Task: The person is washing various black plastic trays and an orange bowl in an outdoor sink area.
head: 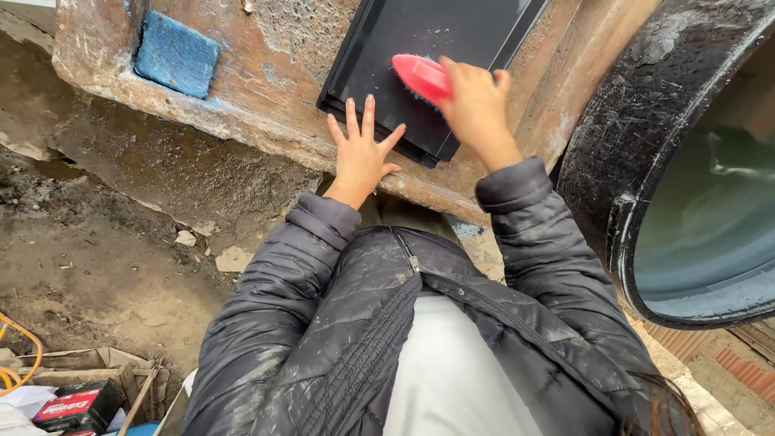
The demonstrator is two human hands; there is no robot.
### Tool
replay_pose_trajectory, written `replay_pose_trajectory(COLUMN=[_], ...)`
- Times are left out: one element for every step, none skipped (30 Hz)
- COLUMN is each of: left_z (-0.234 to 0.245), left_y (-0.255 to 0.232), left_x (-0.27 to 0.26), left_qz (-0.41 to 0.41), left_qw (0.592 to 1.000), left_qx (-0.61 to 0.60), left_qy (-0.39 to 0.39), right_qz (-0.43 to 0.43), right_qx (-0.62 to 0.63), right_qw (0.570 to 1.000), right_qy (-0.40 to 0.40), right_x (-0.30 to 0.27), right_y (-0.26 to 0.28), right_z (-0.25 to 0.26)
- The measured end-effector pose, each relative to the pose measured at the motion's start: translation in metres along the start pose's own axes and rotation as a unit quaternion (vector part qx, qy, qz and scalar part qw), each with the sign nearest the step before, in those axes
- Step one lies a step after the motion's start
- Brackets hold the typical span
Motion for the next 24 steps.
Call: replay_pose_trajectory(left_z=[0.001,0.001,0.002,0.005,0.007,0.009,0.006,0.004,0.003,0.006,0.005,0.004,0.003,0.002,0.004,0.009,0.01,0.01,0.005,0.004,0.004,0.007,0.008,0.009], left_y=[0.0,0.001,0.002,0.0,0.002,0.003,0.003,0.003,0.002,0.002,0.001,-0.001,0.0,0.0,0.001,0.001,0.0,-0.001,-0.002,-0.003,-0.001,-0.002,-0.002,-0.001], left_x=[-0.001,-0.001,-0.001,0.0,0.0,0.001,0.0,-0.002,0.002,0.007,0.005,0.004,0.001,-0.002,0.003,0.005,0.005,0.006,0.004,0.003,0.005,0.004,0.005,0.006], left_qz=[-0.002,0.002,0.006,0.003,0.022,0.04,0.039,0.04,0.041,0.04,0.047,0.054,0.055,0.053,0.048,0.046,0.05,0.054,0.054,0.049,0.043,0.042,0.043,0.044], left_qw=[1.0,1.0,1.0,1.0,0.999,0.998,0.998,0.998,0.999,0.999,0.998,0.996,0.996,0.996,0.997,0.997,0.996,0.994,0.994,0.996,0.998,0.998,0.997,0.996], left_qx=[0.0,0.001,0.002,0.002,-0.004,-0.011,-0.008,-0.01,-0.014,-0.013,-0.007,-0.002,-0.001,0.001,0.005,0.007,0.009,0.011,0.008,0.005,0.006,0.008,0.003,-0.001], left_qy=[0.002,0.007,0.01,0.012,0.031,0.05,0.052,0.044,0.031,0.028,0.048,0.067,0.072,0.068,0.058,0.056,0.075,0.093,0.093,0.071,0.046,0.043,0.06,0.076], right_qz=[-0.002,0.038,0.079,0.076,0.108,0.139,0.138,0.125,0.115,0.115,0.087,0.059,0.059,0.094,0.128,0.127,0.131,0.134,0.136,0.114,0.091,0.091,0.117,0.143], right_qx=[0.001,-0.039,-0.079,-0.079,-0.081,-0.082,-0.08,-0.088,-0.099,-0.1,-0.122,-0.144,-0.14,-0.122,-0.107,-0.108,-0.11,-0.112,-0.114,-0.138,-0.162,-0.163,-0.148,-0.134], right_qw=[1.0,0.998,0.993,0.994,0.991,0.987,0.987,0.988,0.987,0.987,0.985,0.98,0.981,0.977,0.969,0.968,0.969,0.97,0.97,0.976,0.979,0.979,0.979,0.978], right_qy=[0.001,-0.011,-0.024,-0.023,-0.024,-0.025,-0.025,-0.036,-0.05,-0.052,-0.088,-0.123,-0.121,-0.149,-0.183,-0.186,-0.176,-0.167,-0.165,-0.122,-0.083,-0.085,-0.077,-0.069], right_x=[0.004,0.009,0.014,0.011,0.009,0.007,0.008,0.01,0.014,0.033,0.046,0.059,0.05,0.039,0.034,0.045,0.055,0.065,0.067,0.071,0.079,0.079,0.083,0.086], right_y=[0.014,0.033,0.051,0.049,0.051,0.054,0.041,0.027,0.009,0.006,0.001,-0.004,0.008,0.024,0.037,0.025,0.012,-0.001,0.012,0.022,0.033,0.037,0.043,0.049], right_z=[-0.003,-0.005,-0.007,-0.011,-0.015,-0.019,-0.022,-0.025,-0.026,-0.029,-0.029,-0.029,-0.031,-0.028,-0.022,-0.02,-0.019,-0.019,-0.002,0.01,0.023,0.02,0.015,0.01])
Point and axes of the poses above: each hand's wrist, its own x-axis towards the middle knuckle, its own z-axis out of the back of the hand, y = z × x, the point moved 6 cm from there along x, towards the middle knuckle, and after that the axes turned 9 degrees about -x, right-handed, at the moved point
